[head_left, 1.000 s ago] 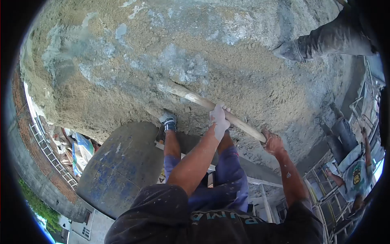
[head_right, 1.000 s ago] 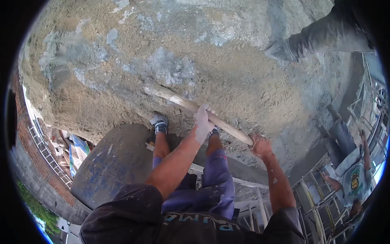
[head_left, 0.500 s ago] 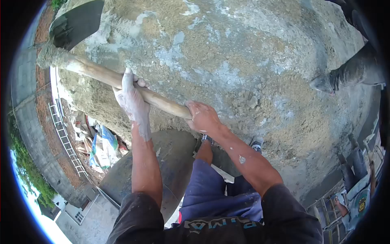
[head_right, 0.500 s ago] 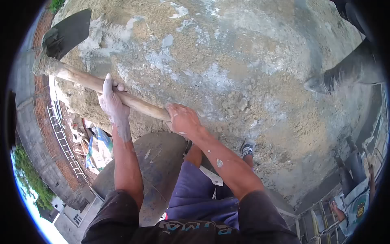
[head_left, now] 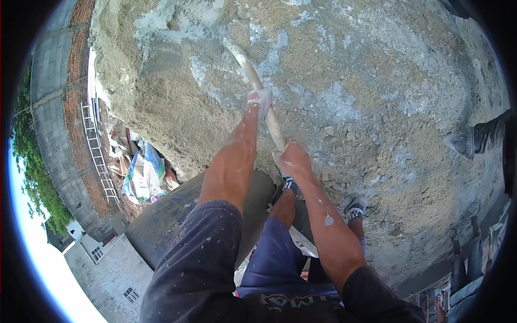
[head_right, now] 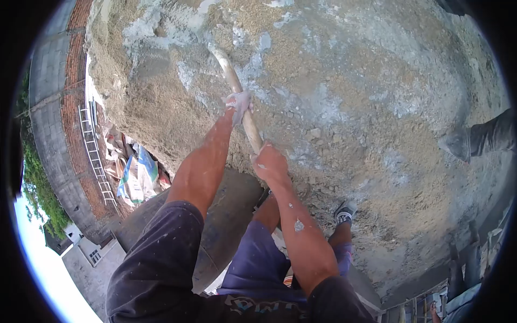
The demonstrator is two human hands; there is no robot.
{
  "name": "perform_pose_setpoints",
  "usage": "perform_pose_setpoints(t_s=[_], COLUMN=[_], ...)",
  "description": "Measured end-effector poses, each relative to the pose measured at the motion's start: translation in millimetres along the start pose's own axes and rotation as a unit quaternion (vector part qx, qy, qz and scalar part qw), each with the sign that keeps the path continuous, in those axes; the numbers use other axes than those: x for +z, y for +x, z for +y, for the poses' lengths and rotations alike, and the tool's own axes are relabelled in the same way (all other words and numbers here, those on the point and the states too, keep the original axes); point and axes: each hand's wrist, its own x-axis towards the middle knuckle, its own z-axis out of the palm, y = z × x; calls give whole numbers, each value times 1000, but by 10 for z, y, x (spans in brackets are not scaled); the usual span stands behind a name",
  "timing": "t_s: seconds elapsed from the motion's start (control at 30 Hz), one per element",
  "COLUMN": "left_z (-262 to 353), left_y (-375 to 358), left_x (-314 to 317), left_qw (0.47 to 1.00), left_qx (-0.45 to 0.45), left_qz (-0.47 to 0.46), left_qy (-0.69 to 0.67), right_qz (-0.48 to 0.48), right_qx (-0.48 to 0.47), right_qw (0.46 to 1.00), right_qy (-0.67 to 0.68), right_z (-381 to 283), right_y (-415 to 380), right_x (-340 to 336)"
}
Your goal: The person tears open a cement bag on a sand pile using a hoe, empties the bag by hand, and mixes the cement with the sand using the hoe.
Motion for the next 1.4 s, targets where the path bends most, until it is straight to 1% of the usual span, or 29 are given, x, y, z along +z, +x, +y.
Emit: perform_pose_setpoints(t_s=[0.03, 0.13, 0.2, 0.23, 0.3, 0.33, 0.4, 0.43, 0.53, 0.57, 0.63, 0.67, 0.73, 0.8, 0.87, 0.93, 0.97, 1.0, 1.03, 1.07, 1.1, 1.13, 1.17, 1.2, 1.23, 1.27, 1.3, 1.33, 1.4], left_z=[6, -216, -277, -309, -360, -422, -505, -542, -526, -523, -513, -543, -531, -593, -735, -765, -761, -710, -693, -730, -624, -389, -405, -295, -82, 93, 354, 640, 1111], left_y=[-104, -599, -871, -1018, -1306, -1361, -1457, -1606, -2177, -2390, -2776, -3196, -3873, -4698, -5342, -5817, -5871, -5873, -5819, -5598, -5370, -5163, -4734, -4352, -4023, -3656, -3346, -3169, -2682], left_x=[123, 559, 837, 1006, 1347, 1506, 1792, 1939, 2477, 2636, 2869, 3181, 3407, 3795, 4205, 4249, 4197, 4081, 3911, 3728, 3437, 3066, 2747, 2345, 1906, 1427, 917, 440, -585], left_qw=[1000, 996, 987, 987, 987, 984, 974, 972, 959, 949, 899, 882, 852, 808, 775, 723, 725, 729, 735, 738, 757, 783, 805, 833, 865, 889, 900, 914, 899], left_qx=[-10, -79, -135, -142, -155, -176, -216, -214, -206, -213, -274, -288, -307, -329, -407, -409, -400, -391, -382, -370, -349, -313, -292, -246, -214, -152, -120, -57, 41], left_qz=[-1, -20, -50, -42, -26, -35, -53, -52, -80, -109, -173, -191, -197, -278, -273, -380, -378, -373, -365, -369, -355, -334, -312, -285, -235, -213, -193, -136, -140], left_qy=[1, 36, 77, 57, 19, -5, -53, -81, -175, -204, -294, -319, -376, -401, -400, -407, -414, -420, -425, -428, -424, -421, -412, -406, -388, -375, -373, -378, -412], right_qz=[13, -26, -30, -29, -62, -79, -107, -119, -96, -92, -84, -70, -59, 22, 66, 75, 74, 86, 95, 108, 125, 123, 101, 121, 94, 76, 43, 67, 112], right_qx=[-2, 35, 5, -10, 10, 21, 14, 14, -8, 2, 53, 101, 167, 226, 226, 249, 262, 253, 242, 225, 189, 129, 98, 45, 19, -20, -56, -114, -215], right_qw=[1000, 998, 997, 997, 996, 994, 993, 992, 995, 996, 995, 991, 980, 960, 943, 926, 917, 925, 934, 942, 958, 972, 983, 987, 991, 994, 997, 991, 970], right_qy=[7, 53, 65, 72, 67, 67, 53, 48, 4, -6, -23, -47, -95, -162, -235, -273, -291, -270, -245, -222, -177, -151, -115, -99, -93, -80, -33, -15, 5], right_z=[73, 591, 926, 1083, 1354, 1468, 1660, 1776, 2308, 2467, 2811, 2995, 3260, 3682, 4268, 4358, 4374, 4397, 4454, 4471, 4368, 4355, 4169, 3809, 3516, 3021, 2404, 2035, 951], right_y=[-52, -303, -527, -639, -821, -931, -1146, -1300, -1884, -2159, -2894, -3289, -4017, -4754, -5413, -5758, -5888, -5889, -5778, -5600, -5298, -4924, -4487, -4064, -3553, -3124, -2771, -2275, -1561], right_x=[9, -106, -249, -362, -737, -943, -1334, -1500, -2037, -2222, -2552, -2700, -2905, -2921, -2851, -2869, -2839, -2748, -2560, -2358, -2142, -1844, -1556, -1311, -980, -792, -768, -391, -171])
